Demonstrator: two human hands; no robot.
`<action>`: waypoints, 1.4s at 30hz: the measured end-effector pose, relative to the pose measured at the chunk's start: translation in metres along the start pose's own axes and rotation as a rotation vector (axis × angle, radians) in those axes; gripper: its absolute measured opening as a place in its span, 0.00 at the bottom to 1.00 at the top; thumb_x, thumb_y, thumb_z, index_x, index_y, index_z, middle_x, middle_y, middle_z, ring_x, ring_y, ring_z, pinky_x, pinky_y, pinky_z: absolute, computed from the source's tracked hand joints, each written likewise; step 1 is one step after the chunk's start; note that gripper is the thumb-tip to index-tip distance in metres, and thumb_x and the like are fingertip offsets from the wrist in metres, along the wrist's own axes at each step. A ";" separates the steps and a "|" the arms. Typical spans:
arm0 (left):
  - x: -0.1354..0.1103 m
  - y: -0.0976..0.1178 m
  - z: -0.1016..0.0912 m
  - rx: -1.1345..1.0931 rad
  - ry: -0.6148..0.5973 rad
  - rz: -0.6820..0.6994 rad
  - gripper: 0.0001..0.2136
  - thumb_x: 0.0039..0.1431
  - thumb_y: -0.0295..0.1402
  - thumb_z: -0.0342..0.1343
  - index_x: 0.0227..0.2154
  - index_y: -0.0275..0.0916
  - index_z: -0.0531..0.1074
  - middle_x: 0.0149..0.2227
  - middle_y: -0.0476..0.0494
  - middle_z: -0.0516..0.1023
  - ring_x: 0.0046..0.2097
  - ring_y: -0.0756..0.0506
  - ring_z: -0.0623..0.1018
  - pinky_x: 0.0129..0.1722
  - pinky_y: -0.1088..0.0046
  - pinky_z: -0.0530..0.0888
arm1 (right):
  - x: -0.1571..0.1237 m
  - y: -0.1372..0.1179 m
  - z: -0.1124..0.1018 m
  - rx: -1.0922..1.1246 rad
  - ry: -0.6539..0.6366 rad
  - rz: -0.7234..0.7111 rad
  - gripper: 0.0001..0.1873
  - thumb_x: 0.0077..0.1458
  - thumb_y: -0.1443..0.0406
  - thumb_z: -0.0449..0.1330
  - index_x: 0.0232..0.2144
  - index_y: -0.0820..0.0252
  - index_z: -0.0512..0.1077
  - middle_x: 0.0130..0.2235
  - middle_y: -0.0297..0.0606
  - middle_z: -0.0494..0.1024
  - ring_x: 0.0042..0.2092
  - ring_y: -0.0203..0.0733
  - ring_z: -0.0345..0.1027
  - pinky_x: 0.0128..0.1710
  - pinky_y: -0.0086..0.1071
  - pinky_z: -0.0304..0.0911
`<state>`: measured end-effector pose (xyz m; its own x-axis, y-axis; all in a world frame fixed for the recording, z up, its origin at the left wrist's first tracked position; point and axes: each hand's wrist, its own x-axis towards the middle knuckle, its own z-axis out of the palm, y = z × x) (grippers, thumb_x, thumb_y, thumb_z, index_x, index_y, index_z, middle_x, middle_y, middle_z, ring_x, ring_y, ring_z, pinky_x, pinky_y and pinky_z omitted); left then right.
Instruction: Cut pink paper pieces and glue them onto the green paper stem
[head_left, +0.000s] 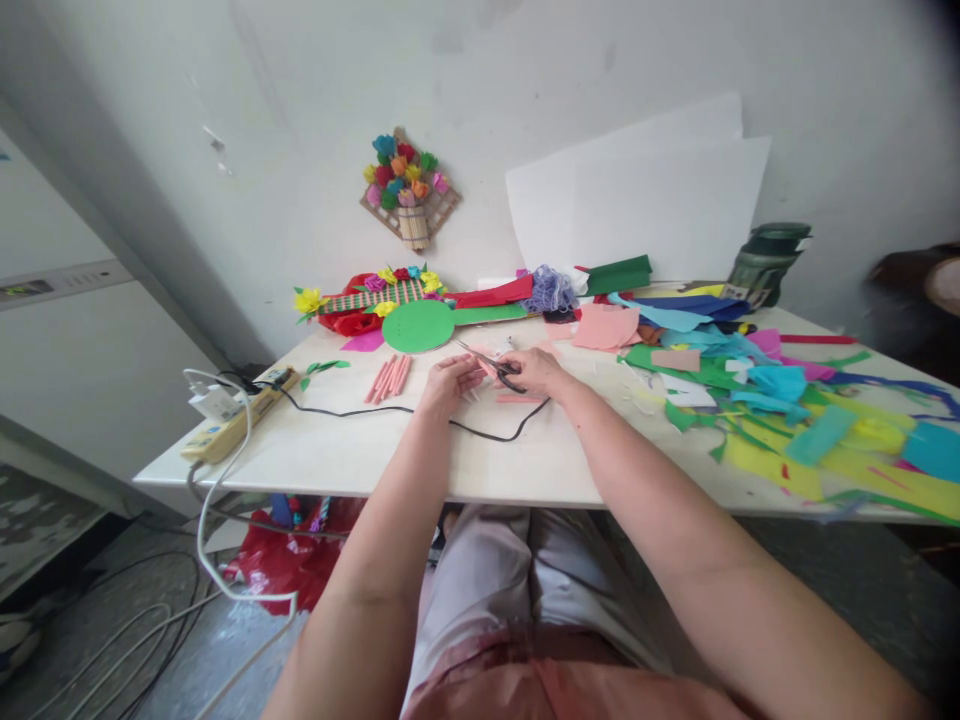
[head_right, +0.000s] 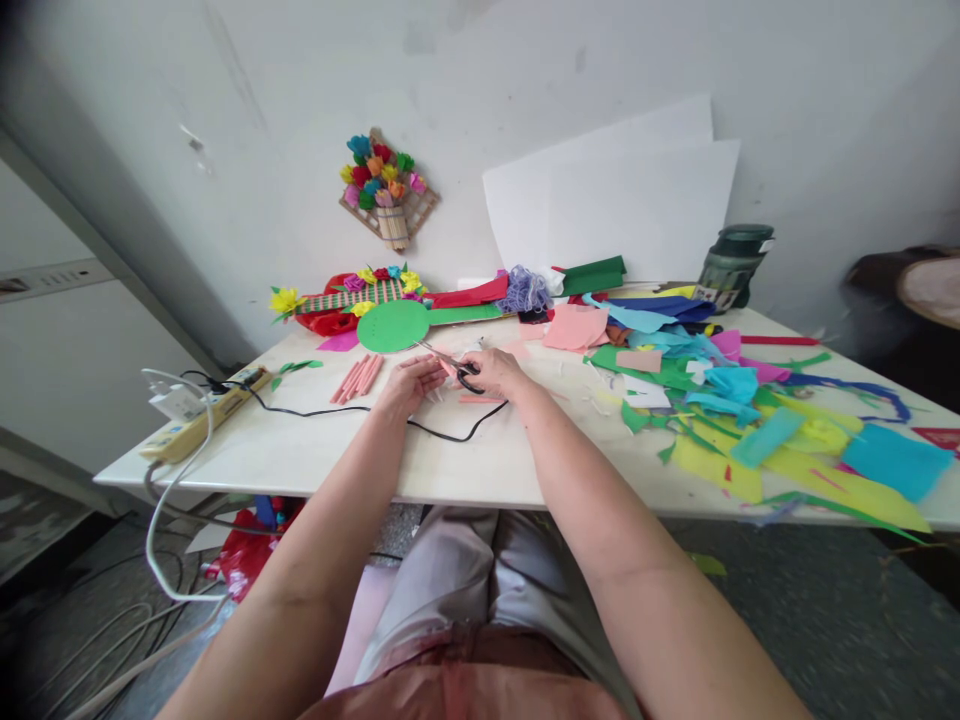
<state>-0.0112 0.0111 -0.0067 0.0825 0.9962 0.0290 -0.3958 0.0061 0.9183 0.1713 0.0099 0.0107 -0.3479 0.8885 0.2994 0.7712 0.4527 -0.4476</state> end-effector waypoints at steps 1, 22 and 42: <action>0.000 0.000 0.000 0.002 -0.002 0.000 0.08 0.40 0.26 0.64 0.27 0.33 0.73 0.27 0.43 0.78 0.29 0.47 0.78 0.30 0.75 0.73 | 0.000 0.000 0.000 -0.009 -0.003 0.004 0.18 0.44 0.54 0.61 0.40 0.48 0.76 0.33 0.29 0.79 0.35 0.39 0.70 0.32 0.28 0.58; 0.002 -0.002 -0.001 0.024 -0.023 0.002 0.09 0.40 0.28 0.65 0.26 0.32 0.73 0.26 0.43 0.78 0.29 0.48 0.78 0.30 0.75 0.73 | 0.003 0.000 0.003 -0.054 0.036 0.031 0.18 0.46 0.56 0.60 0.42 0.48 0.76 0.33 0.31 0.78 0.35 0.38 0.70 0.32 0.27 0.57; 0.005 0.001 -0.002 -0.069 0.057 -0.004 0.06 0.44 0.25 0.59 0.29 0.32 0.74 0.29 0.41 0.79 0.28 0.50 0.77 0.28 0.78 0.73 | 0.004 0.036 -0.014 -0.233 0.219 0.531 0.18 0.48 0.56 0.56 0.38 0.57 0.75 0.40 0.45 0.78 0.43 0.48 0.71 0.36 0.33 0.61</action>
<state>-0.0128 0.0162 -0.0064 0.0329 0.9995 0.0010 -0.4579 0.0142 0.8889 0.2056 0.0284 0.0078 0.2142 0.9406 0.2636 0.9136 -0.0974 -0.3947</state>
